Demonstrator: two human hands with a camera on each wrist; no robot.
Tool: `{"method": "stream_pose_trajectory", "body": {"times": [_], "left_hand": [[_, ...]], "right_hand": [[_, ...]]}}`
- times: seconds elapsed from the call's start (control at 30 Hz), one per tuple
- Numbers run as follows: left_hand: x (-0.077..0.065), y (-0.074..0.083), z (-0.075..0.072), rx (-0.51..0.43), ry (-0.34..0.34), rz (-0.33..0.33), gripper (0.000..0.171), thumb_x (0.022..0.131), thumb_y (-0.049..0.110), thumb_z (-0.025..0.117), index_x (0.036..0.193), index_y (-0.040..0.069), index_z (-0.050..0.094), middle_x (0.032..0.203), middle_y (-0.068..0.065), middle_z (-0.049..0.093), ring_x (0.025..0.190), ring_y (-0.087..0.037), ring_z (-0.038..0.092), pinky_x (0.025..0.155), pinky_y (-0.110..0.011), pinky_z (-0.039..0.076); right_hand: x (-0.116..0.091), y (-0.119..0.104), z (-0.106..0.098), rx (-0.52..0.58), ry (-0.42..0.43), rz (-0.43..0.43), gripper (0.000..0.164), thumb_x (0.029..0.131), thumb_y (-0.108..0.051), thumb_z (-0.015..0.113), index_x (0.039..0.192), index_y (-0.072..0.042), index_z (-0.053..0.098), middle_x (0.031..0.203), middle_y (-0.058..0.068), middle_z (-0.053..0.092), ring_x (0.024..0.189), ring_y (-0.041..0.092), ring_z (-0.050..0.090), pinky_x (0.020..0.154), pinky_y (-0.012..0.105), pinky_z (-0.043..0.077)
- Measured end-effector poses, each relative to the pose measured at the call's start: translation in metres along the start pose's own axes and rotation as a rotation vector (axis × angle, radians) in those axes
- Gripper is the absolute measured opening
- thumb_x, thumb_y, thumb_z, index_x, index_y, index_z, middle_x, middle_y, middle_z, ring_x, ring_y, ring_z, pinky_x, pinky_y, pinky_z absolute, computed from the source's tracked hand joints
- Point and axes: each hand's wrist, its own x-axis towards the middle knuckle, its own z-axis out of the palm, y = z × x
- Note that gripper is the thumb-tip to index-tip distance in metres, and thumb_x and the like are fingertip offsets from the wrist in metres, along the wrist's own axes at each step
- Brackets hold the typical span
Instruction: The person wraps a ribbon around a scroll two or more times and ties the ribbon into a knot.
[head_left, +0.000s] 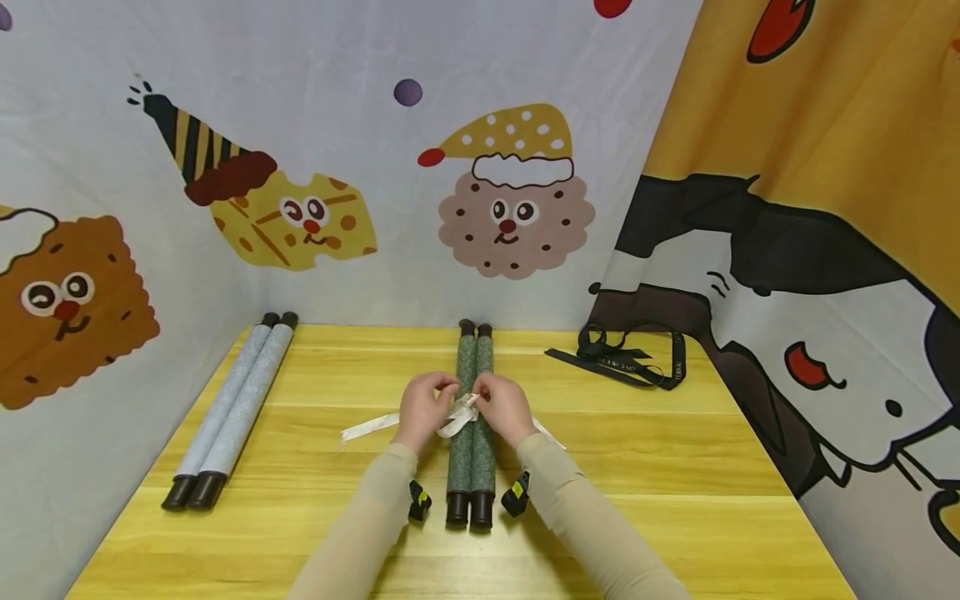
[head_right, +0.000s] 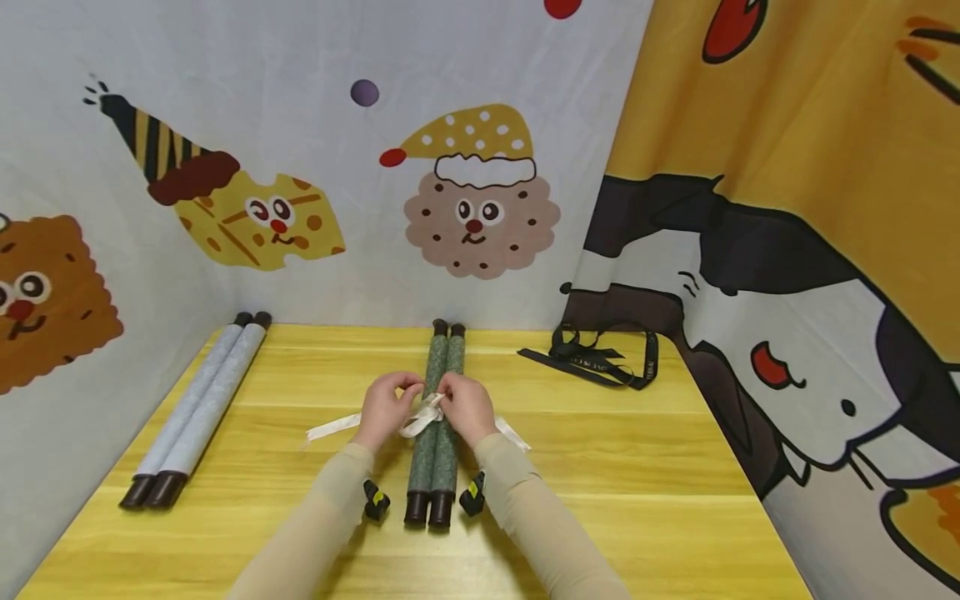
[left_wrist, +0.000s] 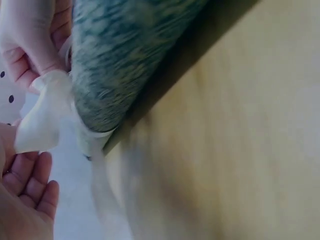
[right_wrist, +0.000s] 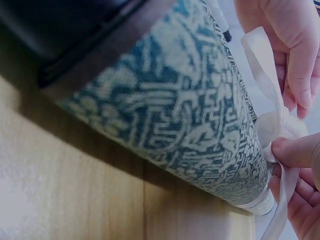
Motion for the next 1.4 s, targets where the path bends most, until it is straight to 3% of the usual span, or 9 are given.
{"method": "stream_pose_trajectory", "body": {"times": [0.3,0.5,0.9,1.17,1.4], "left_hand": [[0.014,0.003,-0.015,0.020,-0.237,-0.087,0.016,0.092,0.010,0.071,0.107,0.003,0.074,0.099,-0.006,0.072,0.095,-0.026,0.066,0.083,-0.045,0.052],[0.020,0.004,-0.016,0.010,-0.330,-0.131,0.017,0.092,0.011,0.072,0.108,0.005,0.074,0.099,-0.005,0.071,0.095,-0.025,0.065,0.083,-0.042,0.053],[0.024,-0.003,-0.016,-0.078,-0.407,-0.118,0.015,0.087,0.001,0.073,0.101,0.007,0.076,0.095,-0.006,0.071,0.086,-0.020,0.063,0.081,-0.042,0.052],[0.025,-0.007,-0.011,-0.062,-0.409,-0.108,0.016,0.086,0.000,0.073,0.100,0.007,0.076,0.090,-0.001,0.070,0.083,-0.018,0.063,0.078,-0.038,0.052],[0.024,-0.005,-0.011,-0.088,-0.435,-0.147,0.010,0.092,0.008,0.071,0.100,0.007,0.077,0.091,-0.001,0.071,0.084,-0.017,0.064,0.079,-0.037,0.053]], "right_hand": [[0.001,0.000,0.000,0.015,-0.016,0.010,0.008,0.091,-0.010,0.072,0.087,-0.010,0.064,0.081,-0.002,0.065,0.072,0.013,0.059,0.065,0.029,0.049],[0.002,0.000,0.001,0.037,-0.006,0.018,0.011,0.089,-0.007,0.072,0.085,-0.013,0.063,0.079,-0.002,0.064,0.070,0.014,0.058,0.064,0.031,0.049],[0.003,-0.001,0.004,0.098,0.012,0.040,0.015,0.090,-0.008,0.072,0.082,-0.015,0.062,0.080,-0.002,0.064,0.071,0.014,0.058,0.065,0.032,0.050],[0.002,-0.001,0.004,0.141,0.018,0.059,0.014,0.091,-0.008,0.073,0.083,-0.014,0.062,0.080,-0.002,0.063,0.073,0.016,0.058,0.067,0.033,0.050],[0.002,-0.001,0.005,0.146,0.034,0.047,0.014,0.091,-0.008,0.072,0.083,-0.014,0.063,0.079,-0.002,0.063,0.072,0.015,0.058,0.066,0.032,0.049]]}}
